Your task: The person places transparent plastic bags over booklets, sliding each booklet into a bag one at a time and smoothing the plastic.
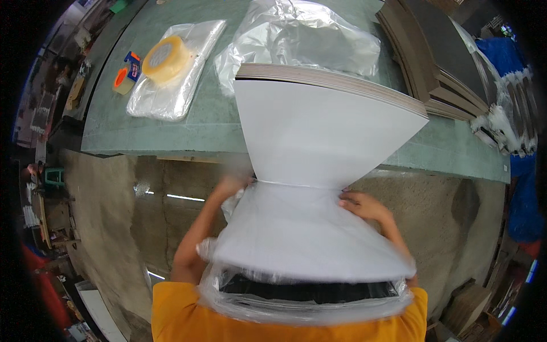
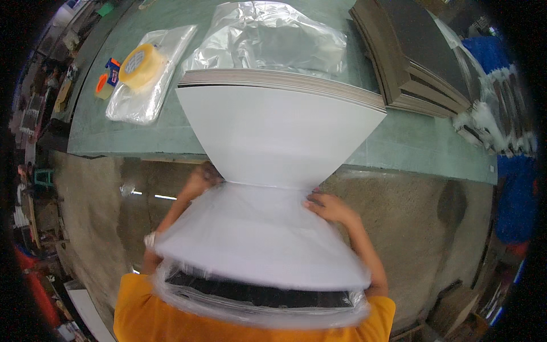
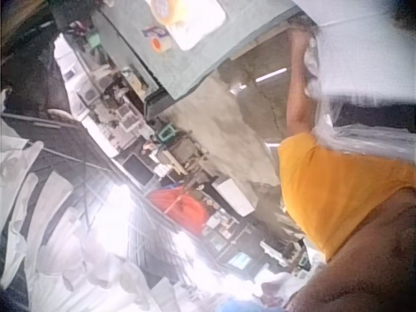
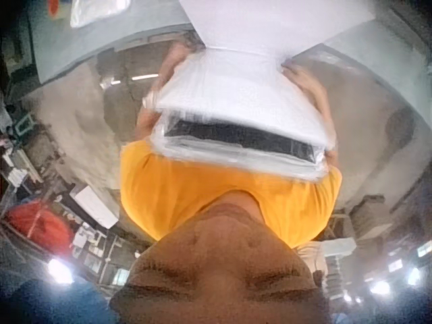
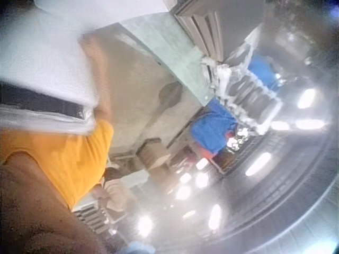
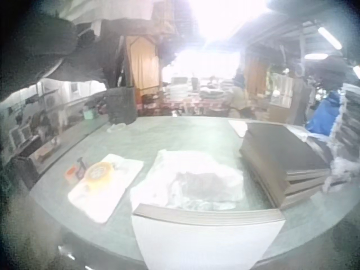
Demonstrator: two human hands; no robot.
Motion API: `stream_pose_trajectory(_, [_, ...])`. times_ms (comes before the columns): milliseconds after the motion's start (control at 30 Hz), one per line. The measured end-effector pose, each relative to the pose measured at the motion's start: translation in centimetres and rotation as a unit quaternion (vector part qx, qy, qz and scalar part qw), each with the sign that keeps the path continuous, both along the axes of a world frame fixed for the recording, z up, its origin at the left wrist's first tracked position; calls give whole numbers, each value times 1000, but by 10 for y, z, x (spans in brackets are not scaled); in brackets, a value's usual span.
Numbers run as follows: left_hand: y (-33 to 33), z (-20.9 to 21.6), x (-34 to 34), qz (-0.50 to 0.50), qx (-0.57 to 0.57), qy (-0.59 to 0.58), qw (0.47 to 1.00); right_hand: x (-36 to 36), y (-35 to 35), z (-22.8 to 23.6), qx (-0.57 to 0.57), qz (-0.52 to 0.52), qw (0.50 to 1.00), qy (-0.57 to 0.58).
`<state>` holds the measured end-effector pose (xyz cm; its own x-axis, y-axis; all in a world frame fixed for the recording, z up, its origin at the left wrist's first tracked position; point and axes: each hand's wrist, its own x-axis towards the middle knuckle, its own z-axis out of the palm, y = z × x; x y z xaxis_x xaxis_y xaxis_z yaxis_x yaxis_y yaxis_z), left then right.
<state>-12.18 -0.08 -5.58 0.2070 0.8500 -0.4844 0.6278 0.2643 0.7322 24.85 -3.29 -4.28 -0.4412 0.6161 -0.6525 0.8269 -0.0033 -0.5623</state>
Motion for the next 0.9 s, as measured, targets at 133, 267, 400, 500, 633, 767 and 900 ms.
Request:
stream_pose_trajectory(133, [-8, 140, 3, -23, 89, -208, 974, -10, 3, 124, -56, 44, 896, 438])
stream_pose_trajectory(267, [-27, 175, 59, -400, -6, -386, 831, -54, -21, 120, -116, 278, 834, 463])
stream_pose_trajectory(400, [-51, 15, 81, -270, 51, -187, 943, -52, -25, 14, -47, 143, 978, 141])
stream_pose_trajectory(500, [-20, -16, 79, -166, 133, -25, 977, -47, -14, -4, 6, 97, 994, 49])
stream_pose_trajectory(633, [4, 83, 134, -90, 138, -171, 971, -83, 29, 80, -169, 242, 955, 1])
stream_pose_trajectory(767, [16, 179, 134, -185, 257, -353, 880, -78, 16, 124, 45, -90, 911, 399])
stream_pose_trajectory(900, [25, 188, 105, -127, 90, -392, 907, -75, 28, 154, 99, -171, 841, 503])
